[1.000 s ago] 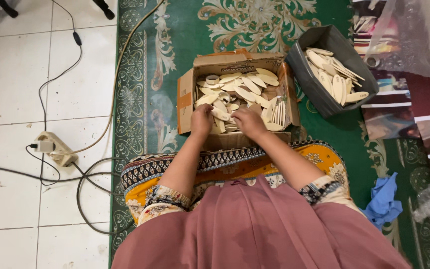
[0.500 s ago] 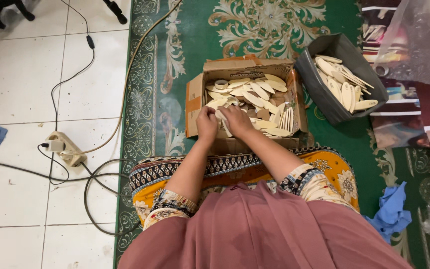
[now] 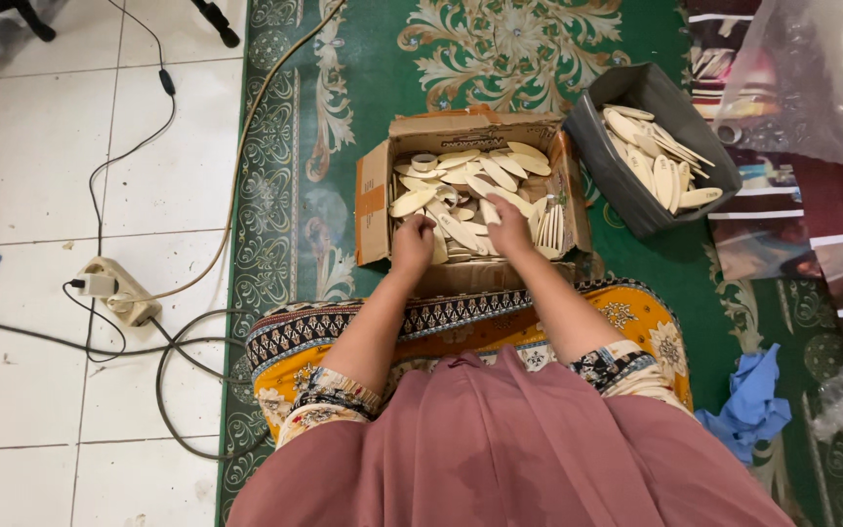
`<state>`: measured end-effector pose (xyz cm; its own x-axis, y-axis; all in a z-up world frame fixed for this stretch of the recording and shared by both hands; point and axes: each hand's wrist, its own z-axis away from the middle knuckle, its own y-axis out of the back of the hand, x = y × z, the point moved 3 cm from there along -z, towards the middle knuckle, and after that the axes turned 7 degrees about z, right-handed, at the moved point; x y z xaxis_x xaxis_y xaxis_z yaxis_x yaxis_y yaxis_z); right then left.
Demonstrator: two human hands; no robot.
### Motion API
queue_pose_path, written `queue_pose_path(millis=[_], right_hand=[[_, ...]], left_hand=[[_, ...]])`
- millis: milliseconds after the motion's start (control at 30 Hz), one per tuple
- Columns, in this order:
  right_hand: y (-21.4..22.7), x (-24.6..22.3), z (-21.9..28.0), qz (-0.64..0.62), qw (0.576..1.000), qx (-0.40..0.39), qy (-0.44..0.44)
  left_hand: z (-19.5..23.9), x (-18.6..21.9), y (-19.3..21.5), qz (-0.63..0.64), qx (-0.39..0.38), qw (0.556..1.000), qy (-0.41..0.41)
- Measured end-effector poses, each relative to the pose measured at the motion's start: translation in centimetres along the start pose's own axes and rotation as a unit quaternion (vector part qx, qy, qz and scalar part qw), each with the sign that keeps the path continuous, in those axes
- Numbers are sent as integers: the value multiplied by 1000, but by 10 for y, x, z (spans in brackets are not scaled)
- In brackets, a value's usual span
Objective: The person sits on a rug and sorts small wooden tags from a cardboard box into a plastic bin. They pick up tags one by one, briefly inspect them, and place them into the bin. The process is repetitive and continues throughout the clip.
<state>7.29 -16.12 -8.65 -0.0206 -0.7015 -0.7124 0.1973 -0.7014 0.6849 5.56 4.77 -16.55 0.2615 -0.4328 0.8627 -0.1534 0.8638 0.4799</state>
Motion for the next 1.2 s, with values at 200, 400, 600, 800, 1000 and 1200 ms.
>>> queue_pose_path(millis=[200,400,600,800,1000,1200], right_hand=[[13,10,-3,-150,985,30,-85],[-2,13,-10,-337,937,62,-63],[5,-10,6,-403,910,84,-45],[21,-31,19,-440,893,91,-26],[28,-39,24,-442,894,78,-5],[33,-47,28,-449,891,65,22]], left_hand=[[36,41,-4,31,-56,997,-32],[49,50,-18,110,-90,989,-30],[57,61,-15,317,-70,946,13],[59,88,13,398,-12,917,16],[40,87,31,418,14,908,-25],[46,103,48,395,20,917,-45]])
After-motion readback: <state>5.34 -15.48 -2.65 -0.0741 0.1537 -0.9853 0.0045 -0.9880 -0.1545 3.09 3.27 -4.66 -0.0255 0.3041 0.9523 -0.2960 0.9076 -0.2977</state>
